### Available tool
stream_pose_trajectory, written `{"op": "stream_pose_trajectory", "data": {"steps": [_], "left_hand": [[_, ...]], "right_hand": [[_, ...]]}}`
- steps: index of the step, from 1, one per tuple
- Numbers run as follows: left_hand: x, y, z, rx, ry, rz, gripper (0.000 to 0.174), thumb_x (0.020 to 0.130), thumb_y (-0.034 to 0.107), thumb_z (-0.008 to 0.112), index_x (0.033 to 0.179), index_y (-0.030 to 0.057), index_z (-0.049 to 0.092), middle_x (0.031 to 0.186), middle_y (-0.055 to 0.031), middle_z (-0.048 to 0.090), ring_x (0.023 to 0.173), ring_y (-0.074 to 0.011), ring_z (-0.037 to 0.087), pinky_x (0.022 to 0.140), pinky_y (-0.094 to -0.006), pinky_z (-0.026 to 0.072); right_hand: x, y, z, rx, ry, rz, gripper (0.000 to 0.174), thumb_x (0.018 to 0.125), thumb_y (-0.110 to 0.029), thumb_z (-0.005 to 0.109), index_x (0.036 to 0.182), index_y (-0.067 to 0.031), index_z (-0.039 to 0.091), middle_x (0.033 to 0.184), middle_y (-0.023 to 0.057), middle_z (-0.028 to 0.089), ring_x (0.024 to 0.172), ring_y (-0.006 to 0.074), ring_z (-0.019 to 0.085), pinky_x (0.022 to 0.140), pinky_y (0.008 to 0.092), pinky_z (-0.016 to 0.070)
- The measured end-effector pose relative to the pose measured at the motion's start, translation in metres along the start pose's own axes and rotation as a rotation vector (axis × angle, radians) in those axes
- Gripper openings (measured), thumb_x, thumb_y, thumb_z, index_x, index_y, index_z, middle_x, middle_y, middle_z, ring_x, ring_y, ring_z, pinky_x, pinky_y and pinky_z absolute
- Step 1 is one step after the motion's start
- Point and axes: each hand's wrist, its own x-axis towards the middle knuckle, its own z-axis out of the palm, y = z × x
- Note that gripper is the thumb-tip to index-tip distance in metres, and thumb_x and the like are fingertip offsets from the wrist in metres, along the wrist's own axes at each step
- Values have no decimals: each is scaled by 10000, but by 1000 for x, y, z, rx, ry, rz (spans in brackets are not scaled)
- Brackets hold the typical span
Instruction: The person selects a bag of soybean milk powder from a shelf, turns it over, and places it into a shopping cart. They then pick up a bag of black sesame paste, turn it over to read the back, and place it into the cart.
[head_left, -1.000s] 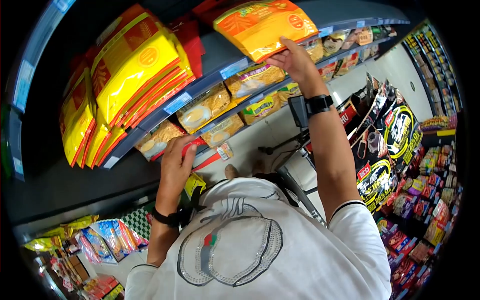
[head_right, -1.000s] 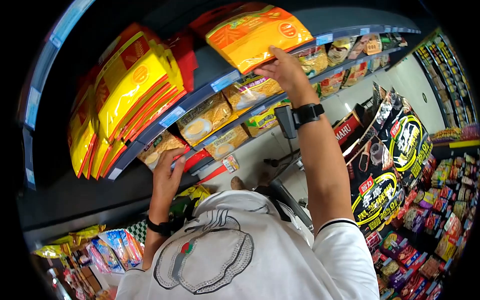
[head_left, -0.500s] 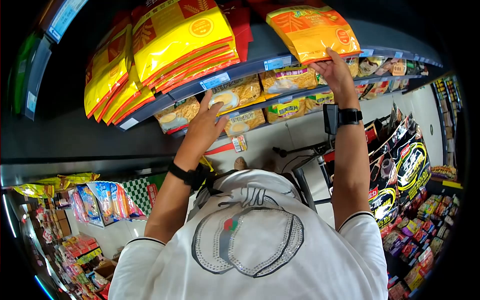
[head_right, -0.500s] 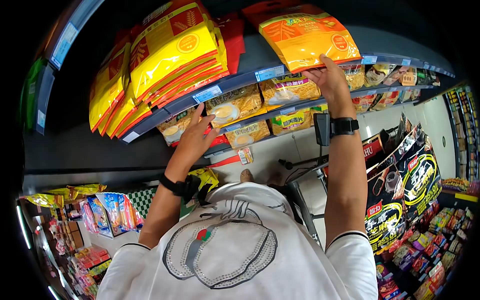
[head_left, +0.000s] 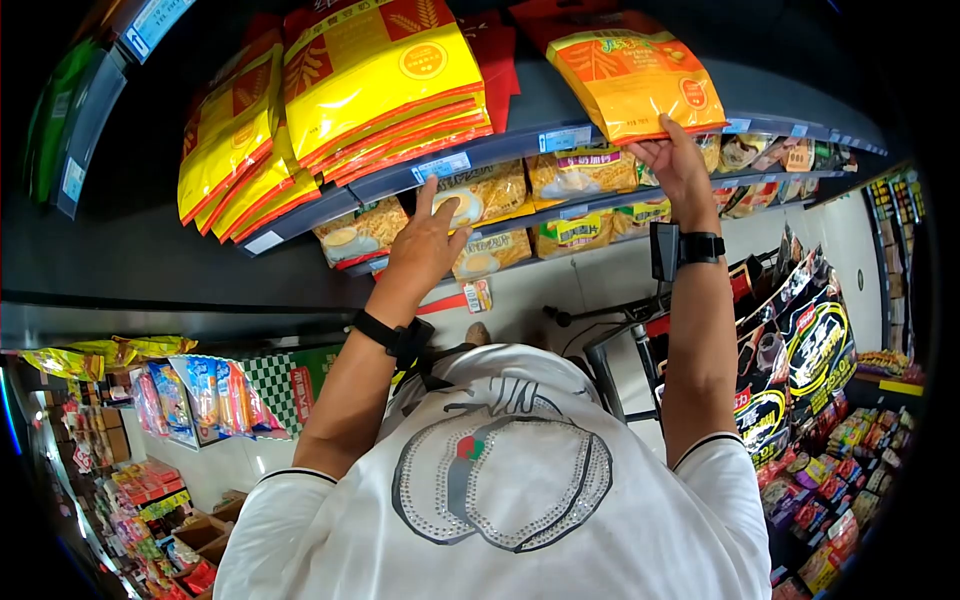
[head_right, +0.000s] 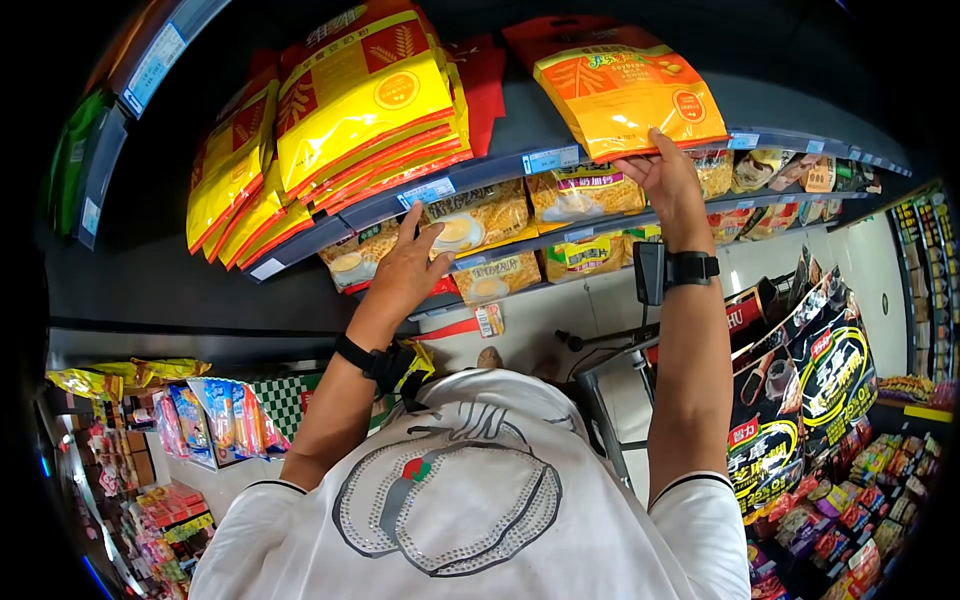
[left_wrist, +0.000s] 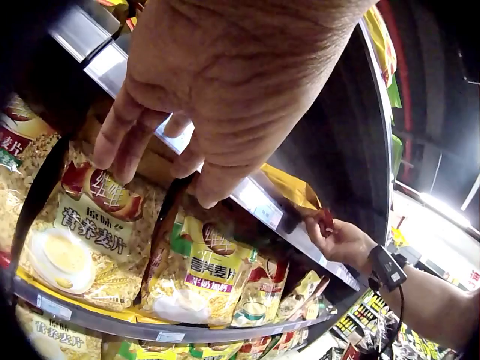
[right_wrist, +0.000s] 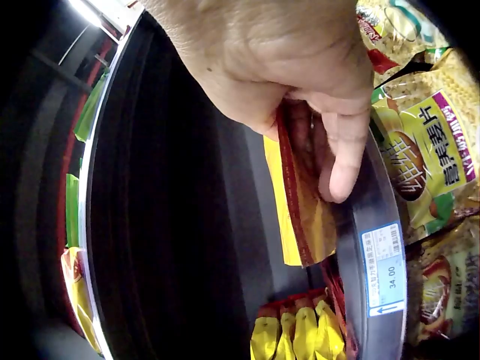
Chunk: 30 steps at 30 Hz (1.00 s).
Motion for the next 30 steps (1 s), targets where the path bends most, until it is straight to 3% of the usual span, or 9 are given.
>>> {"op": "stream_pose_trajectory", "data": {"steps": [8, 18, 21, 25, 26, 28, 30], "left_hand": [[-1, 0, 1, -2, 20, 14, 523, 961, 325, 657, 1390, 36, 579, 1647, -204, 248, 1360, -397, 496, 1092, -448, 450], [0, -3, 4, 2, 29, 26, 510, 965, 323, 654, 1384, 40, 585, 1633, -203, 282, 1346, -400, 508, 1087, -446, 454], [1, -10, 11, 3, 73, 74, 476, 966, 310, 657, 1345, 26, 606, 1590, -223, 357, 1330, -403, 522, 1073, -439, 462], [6, -3, 12, -157, 122, 177, 399, 982, 266, 648, 1264, -14, 623, 1450, -267, 500, 1253, -418, 570, 1015, -414, 494], [14, -4, 16, -263, 92, 200, 379, 1004, 264, 629, 1263, -13, 624, 1401, -232, 547, 1168, -349, 634, 963, -380, 522], [24, 14, 9, -611, -31, 53, 386, 1033, 309, 590, 1274, 10, 623, 1340, -180, 589, 1081, -258, 671, 902, -359, 544], [38, 27, 5, -843, -130, -32, 498, 1039, 406, 567, 1320, -5, 563, 1262, -159, 617, 1049, -227, 678, 878, -351, 548]], "right_hand": [[1, -2, 9, -33, 51, -17, 371, 1059, -181, 502, 1321, 80, 467, 1239, 227, 655, 1076, 306, 709, 901, 381, 619], [-59, 5, 72, 50, -64, -133, 321, 1033, -109, 502, 1275, 101, 483, 1205, 209, 647, 1029, 309, 709, 835, 399, 647], [-85, 13, 77, 67, -33, -93, 272, 1027, -112, 513, 1218, 78, 552, 1163, 191, 670, 950, 294, 730, 801, 386, 648], [-107, 34, 73, 108, -20, -95, 298, 1026, -174, 554, 1212, 57, 577, 1145, 162, 695, 893, 251, 739, 764, 373, 651], [-115, 32, 77, 79, 6, -78, 314, 1032, -197, 550, 1214, 57, 574, 1142, 162, 696, 898, 249, 739, 764, 373, 650], [-115, 44, 69, 112, -17, -43, 319, 1045, -207, 532, 1220, 57, 572, 1124, 162, 703, 896, 244, 739, 750, 372, 646], [-118, 48, 67, 111, 2, -27, 315, 1044, -202, 536, 1230, 49, 573, 1120, 169, 704, 893, 261, 739, 745, 374, 645]]}}
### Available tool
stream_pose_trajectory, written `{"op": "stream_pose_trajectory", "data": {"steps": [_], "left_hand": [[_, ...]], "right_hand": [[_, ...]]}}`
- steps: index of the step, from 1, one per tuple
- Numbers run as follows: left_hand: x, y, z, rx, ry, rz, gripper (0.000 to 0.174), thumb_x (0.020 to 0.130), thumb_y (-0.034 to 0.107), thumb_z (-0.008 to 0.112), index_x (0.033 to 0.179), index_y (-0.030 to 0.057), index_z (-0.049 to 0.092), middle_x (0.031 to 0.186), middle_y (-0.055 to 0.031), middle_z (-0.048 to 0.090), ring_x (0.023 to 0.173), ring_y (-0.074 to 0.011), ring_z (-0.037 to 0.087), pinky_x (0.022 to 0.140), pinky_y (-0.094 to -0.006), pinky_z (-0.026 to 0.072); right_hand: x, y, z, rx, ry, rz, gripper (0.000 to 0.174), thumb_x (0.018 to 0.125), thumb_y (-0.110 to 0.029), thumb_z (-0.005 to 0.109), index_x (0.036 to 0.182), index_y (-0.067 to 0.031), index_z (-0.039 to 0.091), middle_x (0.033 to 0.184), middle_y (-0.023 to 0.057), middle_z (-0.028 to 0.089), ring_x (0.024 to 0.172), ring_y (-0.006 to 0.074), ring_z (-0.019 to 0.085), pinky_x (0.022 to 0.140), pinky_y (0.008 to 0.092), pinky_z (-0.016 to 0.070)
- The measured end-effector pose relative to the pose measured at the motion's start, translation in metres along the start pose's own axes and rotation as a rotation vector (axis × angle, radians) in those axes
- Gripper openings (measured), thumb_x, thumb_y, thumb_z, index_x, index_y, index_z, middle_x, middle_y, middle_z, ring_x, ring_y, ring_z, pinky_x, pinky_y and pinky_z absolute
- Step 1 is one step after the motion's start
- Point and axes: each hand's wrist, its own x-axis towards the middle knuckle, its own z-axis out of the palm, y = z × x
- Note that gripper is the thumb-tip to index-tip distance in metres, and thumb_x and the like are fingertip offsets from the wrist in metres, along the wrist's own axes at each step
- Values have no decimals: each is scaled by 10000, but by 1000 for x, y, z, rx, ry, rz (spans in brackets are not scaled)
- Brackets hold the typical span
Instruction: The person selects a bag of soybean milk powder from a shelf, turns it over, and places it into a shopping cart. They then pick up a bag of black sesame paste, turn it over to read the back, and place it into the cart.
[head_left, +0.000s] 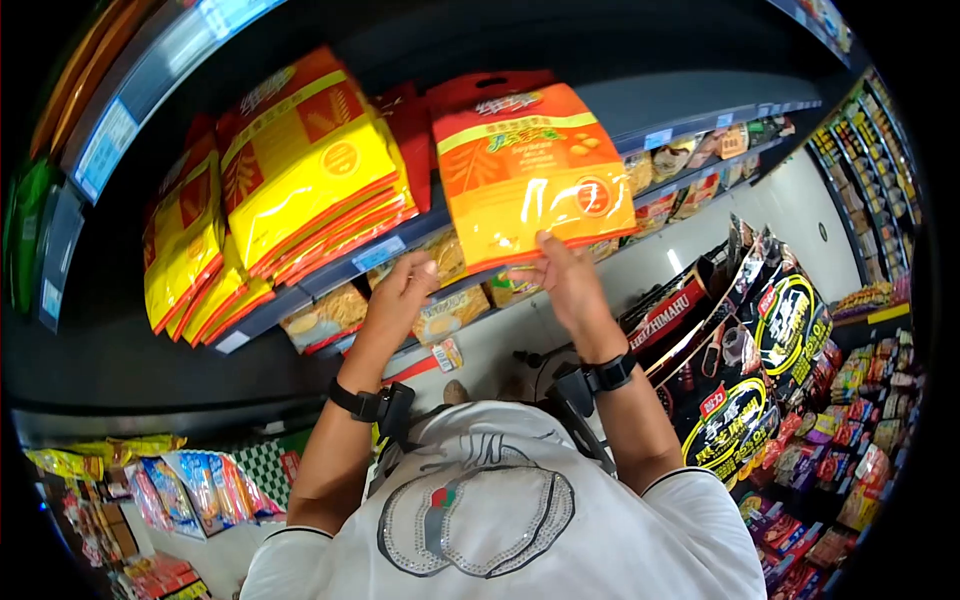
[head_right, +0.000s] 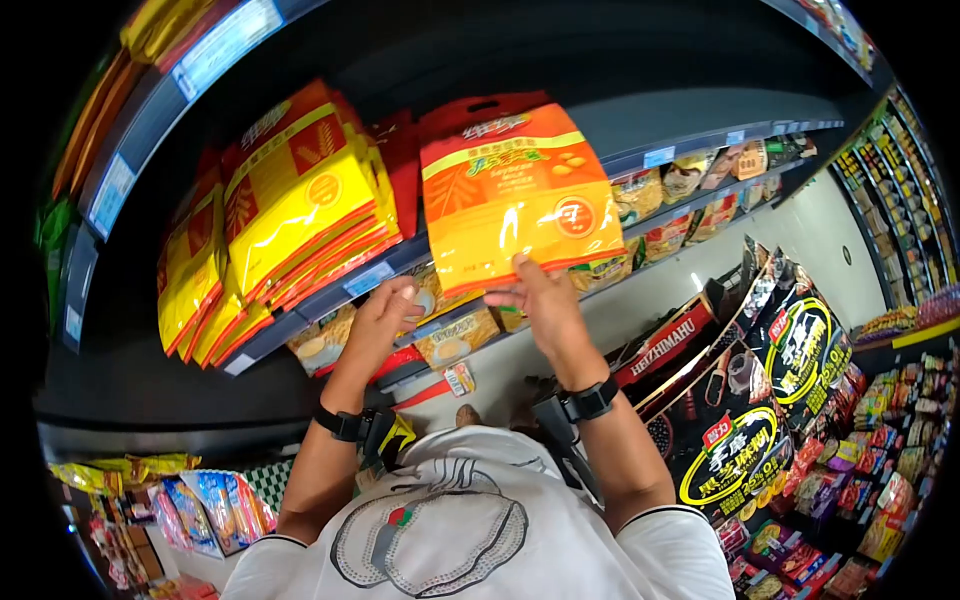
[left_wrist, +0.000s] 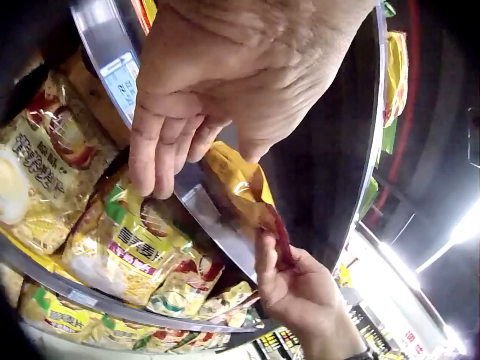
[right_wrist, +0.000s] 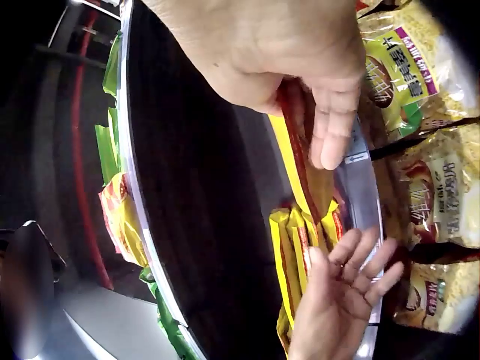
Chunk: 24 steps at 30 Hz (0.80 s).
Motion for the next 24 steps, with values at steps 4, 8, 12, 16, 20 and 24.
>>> {"op": "stream_pose_trajectory", "data": {"steps": [4, 8, 12, 16, 20, 24], "left_hand": [[23, 29, 18, -230, -73, -49, 591, 1047, 465, 532, 1382, -19, 479, 1201, -145, 619, 1021, -236, 681, 841, -351, 568], [33, 57, 38, -325, -80, -73, 611, 1026, 469, 573, 1391, -10, 472, 1186, -130, 636, 949, -180, 676, 794, -312, 561], [52, 44, 49, -333, -52, -30, 561, 1017, 422, 602, 1377, 9, 482, 1165, -86, 645, 881, -117, 648, 649, -251, 513], [57, 43, 53, -359, -38, -33, 507, 1021, 310, 621, 1379, -17, 471, 1274, -101, 615, 1093, -142, 597, 901, -290, 489], [60, 39, 52, -357, -24, -28, 465, 1027, 258, 617, 1370, -21, 474, 1296, -109, 610, 1139, -149, 582, 987, -300, 466], [61, 34, 52, -269, -13, 5, 498, 1011, 359, 615, 1376, 44, 489, 1176, -37, 634, 892, -73, 530, 705, -241, 395]], "right_hand": [[5, 13, -16, -18, -18, 62, 318, 1041, -191, 543, 1253, 44, 568, 1135, 182, 703, 904, 287, 741, 746, 382, 643], [6, 16, -20, -22, -30, 123, 317, 1041, -187, 541, 1255, 45, 572, 1138, 188, 703, 907, 306, 743, 752, 396, 643], [8, 19, -22, -66, -11, 155, 311, 1043, -194, 542, 1237, 46, 585, 1134, 189, 701, 900, 312, 744, 750, 397, 639], [11, 22, -24, -96, 13, 199, 320, 1046, -214, 541, 1230, 43, 591, 1133, 192, 699, 899, 303, 744, 740, 382, 632], [5, 11, -23, -128, -13, 267, 349, 1044, -263, 555, 1221, 36, 598, 1101, 181, 710, 894, 290, 744, 728, 373, 623], [3, -10, -44, -218, -258, 495, 389, 1039, -329, 569, 1186, 28, 609, 1043, 170, 730, 870, 269, 742, 712, 363, 614]]}}
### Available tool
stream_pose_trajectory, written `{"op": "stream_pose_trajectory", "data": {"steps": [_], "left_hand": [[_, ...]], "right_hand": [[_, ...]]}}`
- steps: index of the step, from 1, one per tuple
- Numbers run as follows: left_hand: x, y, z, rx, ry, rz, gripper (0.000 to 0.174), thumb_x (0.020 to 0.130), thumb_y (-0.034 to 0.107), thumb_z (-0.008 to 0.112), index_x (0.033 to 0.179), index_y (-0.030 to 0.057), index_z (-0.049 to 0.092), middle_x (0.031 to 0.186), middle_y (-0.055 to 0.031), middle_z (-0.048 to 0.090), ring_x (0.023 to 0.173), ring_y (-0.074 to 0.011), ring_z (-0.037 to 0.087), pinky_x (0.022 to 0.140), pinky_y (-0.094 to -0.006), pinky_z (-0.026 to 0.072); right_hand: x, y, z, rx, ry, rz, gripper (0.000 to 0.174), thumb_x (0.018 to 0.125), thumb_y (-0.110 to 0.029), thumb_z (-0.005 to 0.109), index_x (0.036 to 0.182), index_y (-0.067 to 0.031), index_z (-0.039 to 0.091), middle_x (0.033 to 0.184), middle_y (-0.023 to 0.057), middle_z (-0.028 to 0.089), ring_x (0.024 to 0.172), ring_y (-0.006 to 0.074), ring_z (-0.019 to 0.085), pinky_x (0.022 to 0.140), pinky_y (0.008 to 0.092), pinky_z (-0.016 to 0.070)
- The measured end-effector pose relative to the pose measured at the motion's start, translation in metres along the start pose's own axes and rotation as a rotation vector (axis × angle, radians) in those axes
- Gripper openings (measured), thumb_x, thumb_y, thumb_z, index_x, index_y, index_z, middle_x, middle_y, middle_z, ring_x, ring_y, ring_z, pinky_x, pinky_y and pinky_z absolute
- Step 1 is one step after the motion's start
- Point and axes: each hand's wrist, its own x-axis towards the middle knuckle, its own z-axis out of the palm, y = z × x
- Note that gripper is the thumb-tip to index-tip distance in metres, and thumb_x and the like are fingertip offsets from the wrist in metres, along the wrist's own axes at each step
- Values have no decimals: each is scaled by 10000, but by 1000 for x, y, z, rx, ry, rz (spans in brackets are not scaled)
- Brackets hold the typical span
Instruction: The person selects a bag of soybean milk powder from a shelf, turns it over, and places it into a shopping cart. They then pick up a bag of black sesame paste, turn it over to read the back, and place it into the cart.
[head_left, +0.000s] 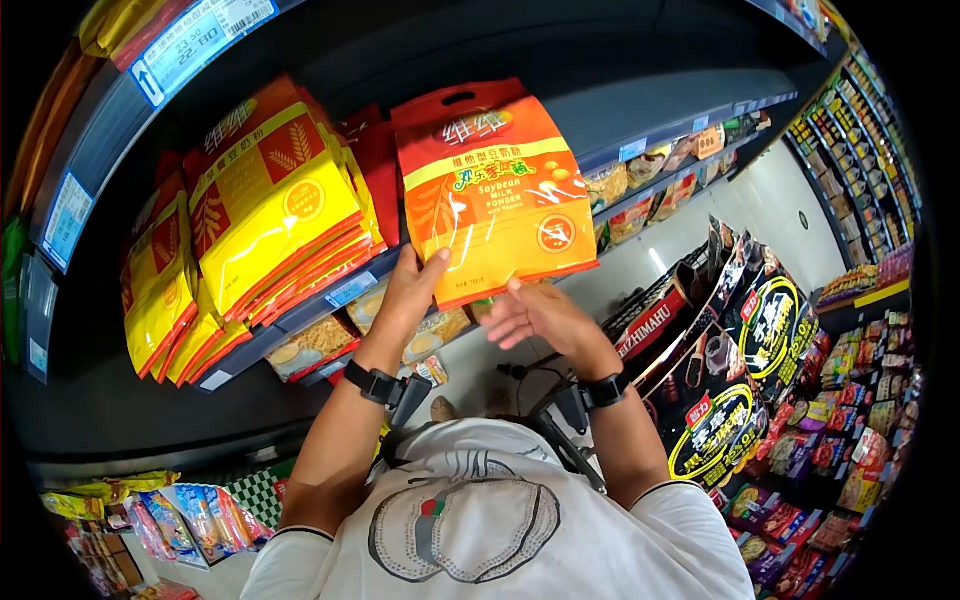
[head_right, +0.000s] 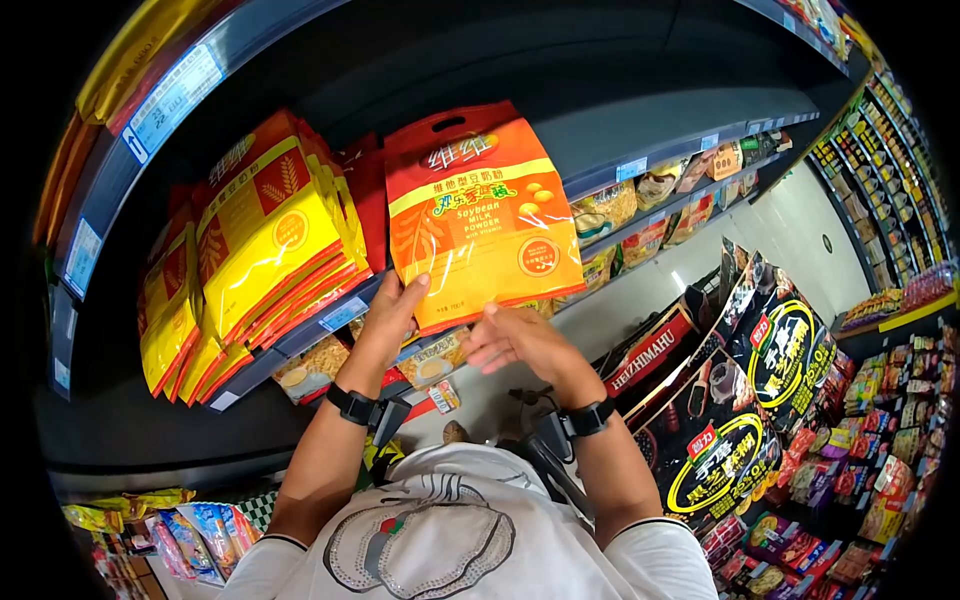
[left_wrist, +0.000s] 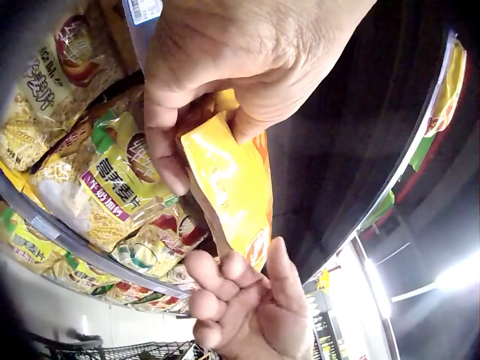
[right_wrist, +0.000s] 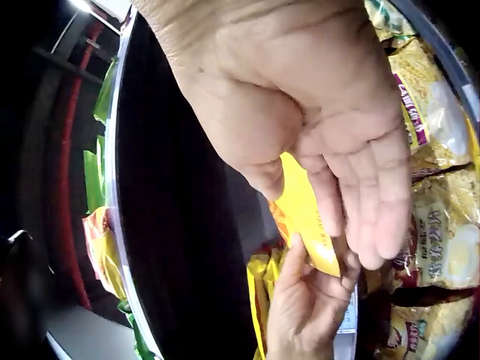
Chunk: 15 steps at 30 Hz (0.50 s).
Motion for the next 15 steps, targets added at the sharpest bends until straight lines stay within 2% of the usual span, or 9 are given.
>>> {"op": "stream_pose_trajectory", "data": {"steps": [2, 3, 5, 7, 10, 13, 15], "left_hand": [[4, -6, -2, 42, -5, 27, 518, 1004, 409, 615, 1383, 78, 495, 1110, 2, 645, 765, -36, 506, 555, -209, 361], [5, -8, -3, 45, -8, 31, 512, 1006, 404, 613, 1385, 80, 495, 1105, 4, 645, 764, -36, 505, 552, -209, 358], [5, -10, -4, 37, -16, 32, 502, 1012, 395, 611, 1387, 82, 496, 1097, 8, 644, 762, -34, 500, 543, -206, 349], [5, -10, -4, 13, -26, 25, 492, 1016, 382, 611, 1387, 80, 495, 1101, 7, 644, 774, -36, 510, 542, -203, 355], [6, -11, -5, -51, -39, 8, 482, 1021, 344, 617, 1392, 65, 489, 1141, -15, 648, 859, -57, 577, 583, -208, 434], [8, -11, -2, -209, -53, 12, 487, 1021, 303, 627, 1398, 35, 478, 1202, -54, 649, 1004, -101, 648, 681, -229, 537], [2, 1, -2, -232, -52, -73, 459, 1028, 273, 616, 1379, 7, 483, 1256, -88, 628, 1074, -138, 634, 863, -278, 516]], "right_hand": [[-15, -17, -3, -123, 23, -94, 383, 1062, -355, 508, 1092, 7, 628, 1062, 189, 727, 886, 276, 737, 731, 373, 607], [-23, -27, -5, -183, 34, -142, 400, 1074, -368, 477, 1045, -3, 637, 1072, 199, 725, 895, 279, 735, 741, 378, 603], [-29, -48, -20, -176, 213, -371, 351, 1072, -338, 480, 1050, -21, 629, 1051, 176, 725, 861, 249, 728, 705, 368, 595], [-29, -66, -39, -210, 463, -647, 314, 1059, -328, 514, 1040, -33, 618, 1036, 131, 718, 887, 196, 704, 731, 326, 566], [-10, -89, -75, -563, 732, -738, 376, 1033, -374, 567, 1116, -10, 614, 1042, 101, 693, 939, 165, 666, 809, 286, 526], [2, -99, -65, -550, 736, -613, 444, 1001, -373, 612, 1199, 25, 621, 1093, 94, 676, 999, 156, 601, 840, 273, 479], [8, -102, -59, -464, 668, -504, 524, 994, -403, 618, 1260, 48, 601, 1140, 118, 671, 1061, 183, 602, 892, 300, 483]]}}
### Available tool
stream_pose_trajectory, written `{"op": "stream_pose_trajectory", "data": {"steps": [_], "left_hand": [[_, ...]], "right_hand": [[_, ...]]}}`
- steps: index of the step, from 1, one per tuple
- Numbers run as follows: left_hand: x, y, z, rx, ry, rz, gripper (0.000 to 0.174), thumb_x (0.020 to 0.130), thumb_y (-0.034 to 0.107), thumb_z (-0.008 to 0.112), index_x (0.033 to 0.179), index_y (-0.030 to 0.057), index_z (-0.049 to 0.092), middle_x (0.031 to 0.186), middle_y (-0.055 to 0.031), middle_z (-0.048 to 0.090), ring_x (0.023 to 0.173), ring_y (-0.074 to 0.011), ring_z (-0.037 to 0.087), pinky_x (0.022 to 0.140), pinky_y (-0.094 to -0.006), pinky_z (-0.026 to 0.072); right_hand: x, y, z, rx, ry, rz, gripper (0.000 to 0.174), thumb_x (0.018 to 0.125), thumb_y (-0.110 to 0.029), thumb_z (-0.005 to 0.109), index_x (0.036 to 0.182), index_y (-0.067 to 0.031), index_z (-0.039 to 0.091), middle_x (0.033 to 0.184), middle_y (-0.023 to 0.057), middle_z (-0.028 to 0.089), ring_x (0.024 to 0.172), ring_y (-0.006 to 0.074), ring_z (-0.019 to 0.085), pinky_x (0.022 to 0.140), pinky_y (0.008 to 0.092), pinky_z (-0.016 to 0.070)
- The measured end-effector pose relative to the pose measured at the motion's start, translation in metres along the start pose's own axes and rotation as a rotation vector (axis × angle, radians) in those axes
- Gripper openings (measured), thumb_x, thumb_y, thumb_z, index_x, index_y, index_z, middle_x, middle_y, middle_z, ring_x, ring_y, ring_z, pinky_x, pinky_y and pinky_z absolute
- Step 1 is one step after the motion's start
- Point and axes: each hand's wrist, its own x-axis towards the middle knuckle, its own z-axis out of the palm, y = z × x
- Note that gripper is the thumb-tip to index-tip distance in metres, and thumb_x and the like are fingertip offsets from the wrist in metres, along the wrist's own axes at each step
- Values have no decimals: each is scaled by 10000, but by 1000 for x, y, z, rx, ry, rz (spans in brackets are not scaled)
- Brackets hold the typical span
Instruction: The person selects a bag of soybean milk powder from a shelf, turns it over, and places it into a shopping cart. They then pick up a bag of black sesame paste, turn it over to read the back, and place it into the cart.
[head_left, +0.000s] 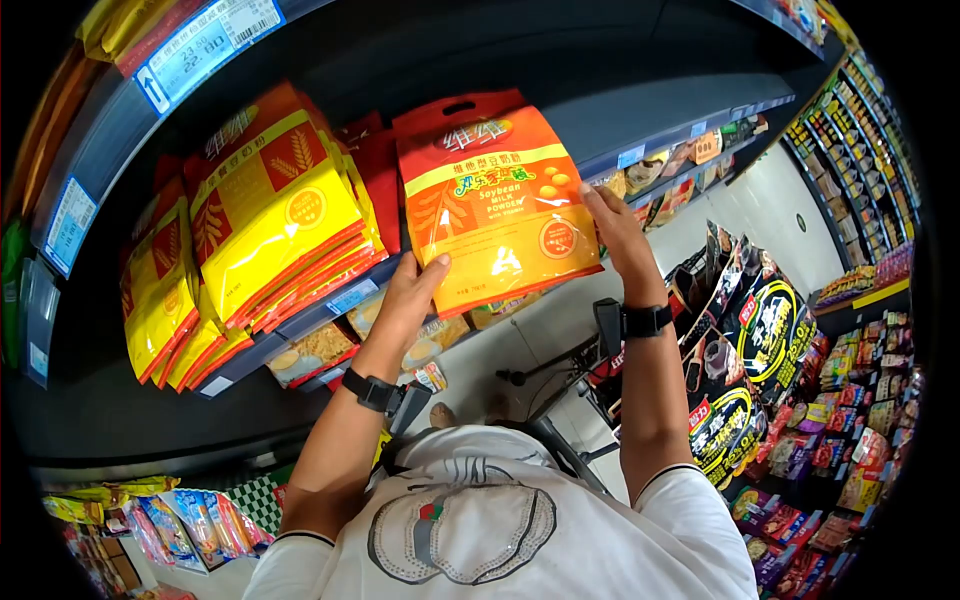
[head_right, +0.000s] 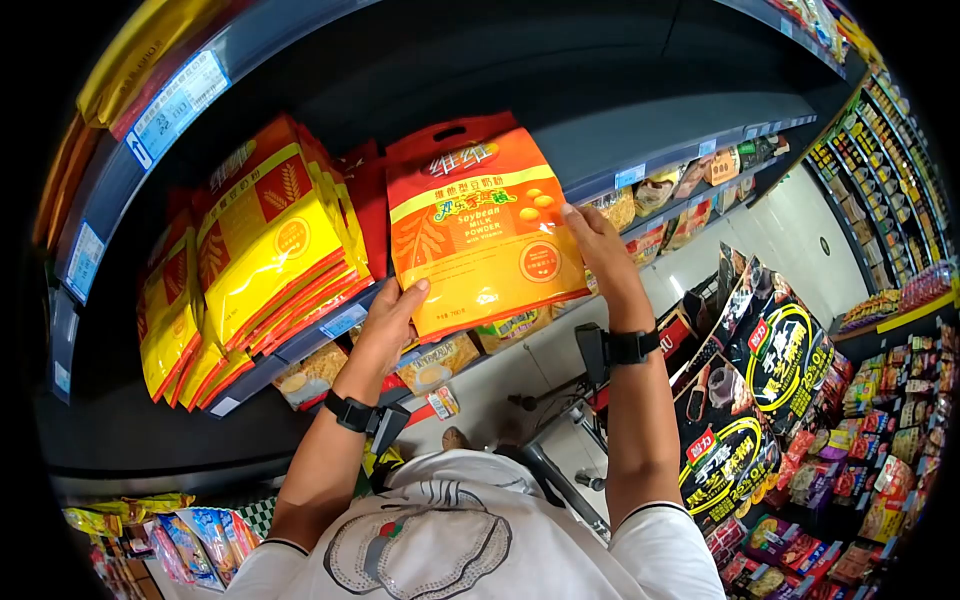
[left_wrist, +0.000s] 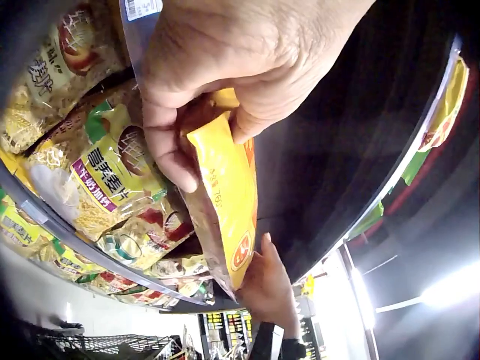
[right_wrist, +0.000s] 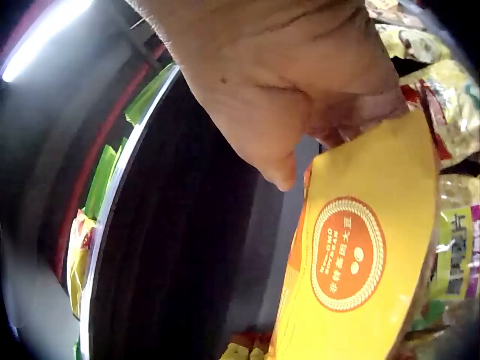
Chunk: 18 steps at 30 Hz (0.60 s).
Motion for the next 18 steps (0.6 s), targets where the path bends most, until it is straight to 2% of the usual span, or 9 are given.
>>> {"op": "stream_pose_trajectory", "data": {"steps": [1, 2, 5, 8, 12, 16, 18], "left_hand": [[-3, 7, 2, -12, 6, -40, 446, 1032, 258, 610, 1369, -7, 486, 1282, -105, 617, 1110, -157, 627, 954, -303, 506], [-4, 10, 2, -4, 0, -36, 453, 1030, 262, 613, 1369, -10, 485, 1282, -108, 618, 1109, -160, 631, 953, -305, 509], [-5, 13, -2, 10, -29, -18, 472, 1024, 271, 618, 1368, -22, 484, 1282, -118, 621, 1112, -171, 638, 954, -315, 516], [-6, 13, -10, 22, -66, 17, 488, 1018, 274, 622, 1365, -39, 482, 1283, -127, 621, 1125, -179, 633, 966, -332, 514], [-23, 16, -15, 48, -56, -23, 514, 1010, 304, 633, 1353, -50, 487, 1277, -136, 622, 1130, -184, 628, 971, -330, 506], [-17, 14, -22, 11, -20, -61, 544, 1007, 382, 631, 1316, -48, 504, 1235, -132, 631, 1097, -176, 631, 936, -302, 511], [-10, 15, -20, 21, 13, -15, 556, 1009, 415, 622, 1293, -50, 510, 1207, -126, 638, 1074, -171, 634, 910, -292, 517]], "right_hand": [[3, -2, 2, 34, -39, 56, 564, 991, -418, 621, 1291, 59, 590, 1164, 130, 669, 1092, 196, 603, 918, 314, 485], [12, 9, 7, 128, -69, 140, 557, 998, -390, 626, 1292, 81, 586, 1190, 135, 671, 1089, 171, 625, 919, 294, 502], [6, 3, 13, 249, -179, 100, 512, 1009, -324, 625, 1294, 98, 570, 1186, 123, 676, 1035, 149, 652, 893, 270, 521], [-5, -3, 13, 268, -200, 59, 459, 1014, -252, 619, 1321, 84, 555, 1178, 101, 680, 982, 128, 664, 854, 248, 531], [-30, -10, 15, 322, -227, 60, 461, 1014, -219, 608, 1362, 71, 524, 1227, 109, 664, 1027, 140, 657, 878, 257, 528], [-29, 12, 11, 361, -289, 89, 484, 1005, -210, 613, 1389, 64, 502, 1276, 118, 643, 1080, 153, 649, 913, 264, 524], [-24, 20, 10, 360, -324, 113, 497, 1002, -216, 621, 1394, 61, 495, 1278, 121, 640, 1091, 162, 651, 922, 272, 529]]}}
